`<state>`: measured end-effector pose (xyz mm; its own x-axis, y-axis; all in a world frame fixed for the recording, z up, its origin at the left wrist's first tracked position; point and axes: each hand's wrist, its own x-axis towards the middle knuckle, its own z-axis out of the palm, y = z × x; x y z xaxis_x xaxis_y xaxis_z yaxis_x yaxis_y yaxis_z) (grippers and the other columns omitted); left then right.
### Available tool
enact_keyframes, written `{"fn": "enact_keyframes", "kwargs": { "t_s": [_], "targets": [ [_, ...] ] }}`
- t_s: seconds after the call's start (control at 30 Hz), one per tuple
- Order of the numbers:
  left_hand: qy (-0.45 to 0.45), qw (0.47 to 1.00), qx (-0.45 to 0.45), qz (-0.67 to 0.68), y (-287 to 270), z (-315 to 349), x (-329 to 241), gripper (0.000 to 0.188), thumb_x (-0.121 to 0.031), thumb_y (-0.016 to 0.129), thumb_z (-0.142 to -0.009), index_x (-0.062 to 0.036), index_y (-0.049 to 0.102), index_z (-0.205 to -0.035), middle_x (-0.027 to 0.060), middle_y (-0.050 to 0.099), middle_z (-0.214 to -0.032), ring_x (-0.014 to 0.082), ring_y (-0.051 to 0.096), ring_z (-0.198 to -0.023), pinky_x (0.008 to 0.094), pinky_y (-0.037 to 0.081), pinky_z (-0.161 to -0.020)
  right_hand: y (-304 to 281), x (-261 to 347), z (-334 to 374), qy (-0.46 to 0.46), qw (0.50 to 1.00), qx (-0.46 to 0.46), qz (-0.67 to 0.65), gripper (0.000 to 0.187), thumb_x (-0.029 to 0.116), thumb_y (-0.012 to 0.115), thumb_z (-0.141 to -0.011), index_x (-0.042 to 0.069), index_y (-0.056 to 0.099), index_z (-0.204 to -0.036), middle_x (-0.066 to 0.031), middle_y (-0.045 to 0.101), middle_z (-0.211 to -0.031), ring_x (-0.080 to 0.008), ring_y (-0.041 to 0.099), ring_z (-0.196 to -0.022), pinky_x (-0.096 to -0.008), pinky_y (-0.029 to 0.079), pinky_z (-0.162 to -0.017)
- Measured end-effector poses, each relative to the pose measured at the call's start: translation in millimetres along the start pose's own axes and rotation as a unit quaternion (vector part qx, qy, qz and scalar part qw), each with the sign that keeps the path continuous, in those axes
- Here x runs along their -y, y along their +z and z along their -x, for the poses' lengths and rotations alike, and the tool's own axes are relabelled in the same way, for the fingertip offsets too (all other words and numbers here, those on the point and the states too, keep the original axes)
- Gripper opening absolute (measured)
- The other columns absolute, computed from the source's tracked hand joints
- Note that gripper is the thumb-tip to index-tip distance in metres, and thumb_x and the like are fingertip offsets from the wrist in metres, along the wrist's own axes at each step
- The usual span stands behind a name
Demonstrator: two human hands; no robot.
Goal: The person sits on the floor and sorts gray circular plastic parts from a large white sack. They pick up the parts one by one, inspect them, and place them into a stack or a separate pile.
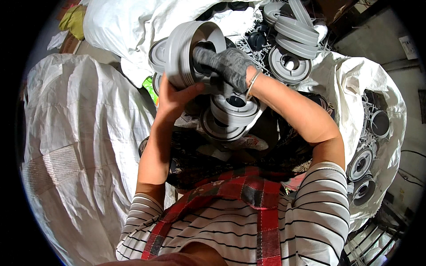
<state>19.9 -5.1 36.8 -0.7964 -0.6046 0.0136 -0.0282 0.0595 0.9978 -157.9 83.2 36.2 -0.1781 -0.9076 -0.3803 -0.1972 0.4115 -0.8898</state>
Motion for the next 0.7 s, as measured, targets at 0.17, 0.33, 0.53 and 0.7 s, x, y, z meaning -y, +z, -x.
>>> {"fn": "enact_keyframes", "kwargs": {
  "t_s": [0.17, 0.33, 0.53, 0.7],
  "targets": [
    [-0.026, 0.997, -0.002, 0.078, 4.4, -0.2, -8.4, 0.064, -0.006, 0.080, -0.066, -0.0024, 0.044, -0.119, 0.0073, 0.058, -0.101, 0.0161, 0.057, -0.091, 0.0303, 0.049, -0.079, 8.4, -16.3, -13.3, -0.337, 0.910, -0.192, 0.148, 0.054, 0.049, 0.065, -0.079, -0.004, 0.066, -0.089, -0.0120, 0.065, -0.069, -0.0192, 0.063, -0.059, -0.0295, 0.050, -0.052],
    [0.068, 0.996, -0.043, -0.044, 6.4, 6.7, 6.5, 0.065, -0.005, 0.076, -0.068, -0.0001, 0.042, -0.123, 0.0148, 0.057, -0.110, 0.0232, 0.057, -0.098, 0.0360, 0.047, -0.085, -6.0, -22.3, -16.8, -0.082, 0.994, -0.065, -0.028, 0.048, 0.046, 0.056, -0.086, -0.001, 0.061, -0.095, -0.0144, 0.064, -0.090, -0.0245, 0.063, -0.074, -0.0339, 0.052, -0.066],
    [0.191, 0.807, -0.122, -0.545, -37.5, -29.7, 9.0, 0.065, -0.014, 0.076, -0.068, 0.0034, 0.046, -0.124, 0.0226, 0.049, -0.127, 0.0379, 0.040, -0.125, 0.0446, 0.022, -0.108, -152.5, -87.6, -46.6, -0.095, 0.701, -0.438, 0.555, 0.055, 0.043, 0.058, -0.078, 0.004, 0.055, -0.116, -0.0210, 0.059, -0.111, -0.0368, 0.056, -0.101, -0.0419, 0.044, -0.088],
    [0.119, 0.920, -0.145, -0.345, -31.1, -32.4, 7.9, 0.053, -0.019, 0.074, -0.074, 0.0028, 0.054, -0.118, 0.0210, 0.057, -0.117, 0.0314, 0.045, -0.122, 0.0412, 0.029, -0.105, -174.9, -101.6, -28.3, 0.092, 0.768, -0.358, 0.522, 0.037, 0.026, 0.062, -0.072, 0.007, 0.061, -0.104, -0.0192, 0.063, -0.099, -0.0349, 0.060, -0.095, -0.0434, 0.047, -0.080]
  ]
}}
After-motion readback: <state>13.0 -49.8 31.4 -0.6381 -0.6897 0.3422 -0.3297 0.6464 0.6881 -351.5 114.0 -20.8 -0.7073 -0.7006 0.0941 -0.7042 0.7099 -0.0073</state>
